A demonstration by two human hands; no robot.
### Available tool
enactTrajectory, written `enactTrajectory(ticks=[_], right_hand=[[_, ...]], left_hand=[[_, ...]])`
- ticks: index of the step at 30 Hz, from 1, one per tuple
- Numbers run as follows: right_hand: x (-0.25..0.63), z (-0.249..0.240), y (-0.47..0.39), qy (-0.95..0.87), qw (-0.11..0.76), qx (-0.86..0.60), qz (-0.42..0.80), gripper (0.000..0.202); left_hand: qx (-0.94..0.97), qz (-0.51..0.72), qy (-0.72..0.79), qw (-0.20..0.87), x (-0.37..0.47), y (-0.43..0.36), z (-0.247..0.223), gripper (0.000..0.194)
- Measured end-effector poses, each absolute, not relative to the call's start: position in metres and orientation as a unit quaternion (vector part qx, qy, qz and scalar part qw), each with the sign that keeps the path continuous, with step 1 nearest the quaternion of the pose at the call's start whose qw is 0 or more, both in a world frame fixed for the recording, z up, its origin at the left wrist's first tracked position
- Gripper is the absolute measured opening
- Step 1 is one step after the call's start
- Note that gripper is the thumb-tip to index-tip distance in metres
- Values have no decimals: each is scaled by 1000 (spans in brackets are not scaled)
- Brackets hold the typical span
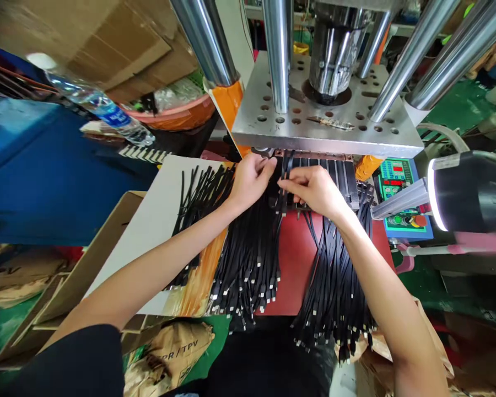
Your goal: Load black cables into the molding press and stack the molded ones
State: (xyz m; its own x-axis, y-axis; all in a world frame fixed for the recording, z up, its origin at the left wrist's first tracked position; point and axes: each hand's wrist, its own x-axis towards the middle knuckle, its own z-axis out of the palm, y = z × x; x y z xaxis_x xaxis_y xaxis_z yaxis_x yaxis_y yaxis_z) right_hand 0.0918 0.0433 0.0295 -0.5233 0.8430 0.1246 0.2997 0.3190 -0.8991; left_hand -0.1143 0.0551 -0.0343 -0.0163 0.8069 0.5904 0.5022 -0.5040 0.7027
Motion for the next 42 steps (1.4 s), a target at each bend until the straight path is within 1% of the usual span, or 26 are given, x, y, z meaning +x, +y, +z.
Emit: enactTrajectory(ticks=[2, 5, 7, 9, 12, 14, 16, 19, 23, 26, 27, 29, 32, 34, 37, 42], right_hand=[[84, 22, 64, -753, 302, -373, 450, 46], [79, 11, 77, -762, 289, -382, 437, 46], [77, 7, 79, -773, 286, -391, 410, 43], [76, 5, 79, -785, 303, -399, 365, 40], [76, 2, 79, -791, 335, -402, 316, 40], [79, 0, 79, -779, 344, -394, 347, 35], [82, -1, 79, -754, 348, -381, 407, 30], [82, -5, 83, -729, 358, -378, 444, 35], [78, -8, 83, -717, 382, -438, 384, 32], [86, -3, 61, -739, 396, -479, 260, 32], [90, 0, 49, -766, 379, -477, 205, 33], [97, 6, 23, -829, 300, -460, 108, 40], [96, 13, 2, -864, 158, -477, 30, 49], [87, 16, 8, -854, 101, -511, -7, 52], [69, 17, 36, -836, 58, -545, -35, 56], [56, 16, 72, -834, 55, -548, -34, 56]], left_hand=[[754, 513, 404, 70, -129, 31, -35, 24], [883, 380, 275, -5, -150, 2, -38, 35], [913, 322, 250, -24, -157, -5, -40, 43], [917, 300, 262, -34, -156, -4, -41, 45], [913, 275, 299, -32, -149, -2, -38, 41], [909, 259, 326, -17, -143, -5, -33, 39], [906, 237, 349, -3, -138, -10, -27, 41], [906, 203, 370, -13, -131, -19, -23, 49], [891, 181, 414, -51, -117, -29, -25, 48], [877, 147, 451, -77, -106, -37, -25, 49], [874, 134, 460, -79, -103, -40, -23, 51], [873, 109, 470, -72, -99, -45, -20, 57], [875, 89, 474, -47, -97, -44, -12, 69], [873, 89, 479, -28, -99, -35, -6, 72], [867, 106, 487, -8, -104, -8, 3, 66], [870, 120, 478, -4, -111, 42, 7, 58]])
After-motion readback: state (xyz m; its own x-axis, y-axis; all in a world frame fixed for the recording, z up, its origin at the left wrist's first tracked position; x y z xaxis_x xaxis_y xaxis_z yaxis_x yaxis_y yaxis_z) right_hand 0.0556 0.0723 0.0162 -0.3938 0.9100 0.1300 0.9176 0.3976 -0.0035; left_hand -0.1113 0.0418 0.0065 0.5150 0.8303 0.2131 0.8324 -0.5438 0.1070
